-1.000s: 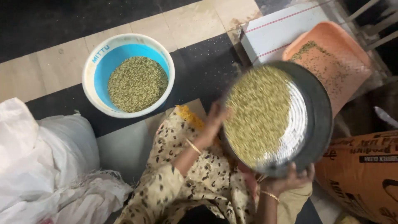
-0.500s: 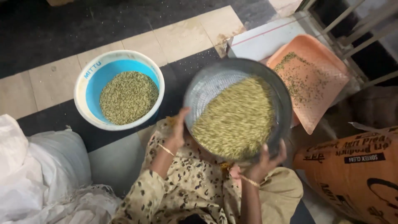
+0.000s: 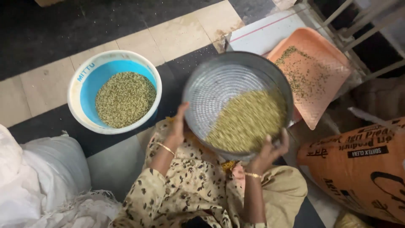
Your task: The person sits on the floor and sifts small green seeds in a perforated metal tray, shaking it to separate debris and picking out unwanted pieces by hand. The seeds are transferred between the tray and a nearby blue bucket.
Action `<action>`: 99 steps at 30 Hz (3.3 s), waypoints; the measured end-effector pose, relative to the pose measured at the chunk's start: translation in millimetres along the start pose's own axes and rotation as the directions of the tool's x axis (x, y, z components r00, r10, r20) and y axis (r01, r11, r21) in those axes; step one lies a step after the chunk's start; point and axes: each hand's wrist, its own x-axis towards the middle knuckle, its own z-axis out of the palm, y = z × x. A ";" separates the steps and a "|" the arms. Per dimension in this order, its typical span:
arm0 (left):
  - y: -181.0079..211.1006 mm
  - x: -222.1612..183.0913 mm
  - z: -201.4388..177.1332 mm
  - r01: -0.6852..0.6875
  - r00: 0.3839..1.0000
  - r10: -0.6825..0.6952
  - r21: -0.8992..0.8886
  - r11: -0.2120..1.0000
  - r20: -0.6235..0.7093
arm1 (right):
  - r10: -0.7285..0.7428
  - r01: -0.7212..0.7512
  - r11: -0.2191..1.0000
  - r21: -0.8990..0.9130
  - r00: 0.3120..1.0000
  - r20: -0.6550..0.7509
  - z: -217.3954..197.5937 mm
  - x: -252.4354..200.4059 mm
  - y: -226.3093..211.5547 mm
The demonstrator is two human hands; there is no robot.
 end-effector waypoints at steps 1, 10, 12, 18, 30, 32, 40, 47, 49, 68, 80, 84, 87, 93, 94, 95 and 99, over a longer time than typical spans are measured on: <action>5.4 4.5 -8.1 0.027 0.999 -0.030 -0.086 0.996 -0.032 | 0.037 -0.032 0.993 -0.117 0.999 0.039 6.5 2.6 -6.9; -30.4 -55.9 61.8 -0.265 0.954 0.208 0.280 0.923 0.216 | 0.262 -0.206 0.953 0.222 0.927 -0.267 -66.2 -16.3 13.4; -44.7 -67.5 74.3 -0.292 0.935 0.189 0.349 0.890 0.301 | 0.134 -0.050 0.941 0.334 0.963 -0.233 -84.1 -10.5 21.2; -18.4 -23.7 11.8 -0.133 0.989 0.131 0.038 0.990 0.062 | -0.068 0.069 0.998 0.002 0.989 -0.130 -15.6 -11.7 12.6; -40.5 -57.0 62.4 -0.278 0.950 0.226 0.253 0.927 0.216 | 0.195 -0.121 0.948 0.295 0.952 -0.234 -87.5 -25.5 31.7; -43.8 -70.6 73.2 -0.319 0.919 0.230 0.261 0.911 0.319 | 0.163 -0.063 0.931 0.360 0.953 -0.254 -93.0 -20.3 33.8; 4.7 -14.6 -8.6 -0.023 0.999 0.018 -0.172 0.985 -0.028 | 0.061 -0.061 0.998 0.024 0.998 0.012 5.1 -19.0 -18.8; -19.7 -34.7 26.7 -0.175 0.983 0.182 0.134 0.975 -0.036 | 0.102 -0.100 0.995 0.023 0.983 -0.149 -46.0 -29.5 0.1; -32.1 -54.1 54.6 -0.205 0.970 0.177 0.170 0.964 0.166 | 0.165 -0.143 0.983 0.111 0.962 -0.218 -73.6 -28.9 13.8; -41.3 -45.2 38.0 -0.168 0.972 0.133 0.174 0.970 0.196 | 0.261 -0.207 0.946 0.250 0.943 -0.205 -76.2 -34.5 17.2; -3.9 -2.4 -18.6 0.035 0.999 -0.032 -0.205 0.978 0.017 | 0.054 -0.063 0.991 0.117 0.996 0.073 -8.6 -16.7 -9.0; -13.6 -15.8 -8.7 0.058 0.983 -0.069 -0.063 0.996 -0.171 | 0.065 -0.069 0.990 -0.125 0.997 -0.033 -29.6 -31.3 -12.0; -38.3 -46.2 29.0 -0.105 0.988 0.080 0.199 0.974 0.131 | 0.239 -0.216 0.968 0.124 0.947 -0.213 -69.9 -37.8 0.3; -40.5 -62.5 49.1 -0.119 0.964 0.041 0.290 0.950 0.264 | -0.352 0.297 0.840 -0.453 0.935 -0.040 -76.6 -44.8 -0.8; -33.2 -51.3 40.3 -0.105 0.962 0.042 0.224 0.969 0.269 | -0.117 0.072 0.963 -0.259 0.980 -0.162 -59.5 -45.5 -1.9; -25.3 -41.1 26.2 -0.017 0.994 -0.005 0.195 0.981 0.113 | 0.145 -0.155 0.988 -0.028 0.965 -0.219 -43.0 -42.3 -3.8; -6.1 -10.7 -25.0 0.043 0.999 -0.038 -0.197 0.980 0.029 | 0.065 -0.062 0.997 -0.049 0.995 0.074 -8.5 -32.2 -10.9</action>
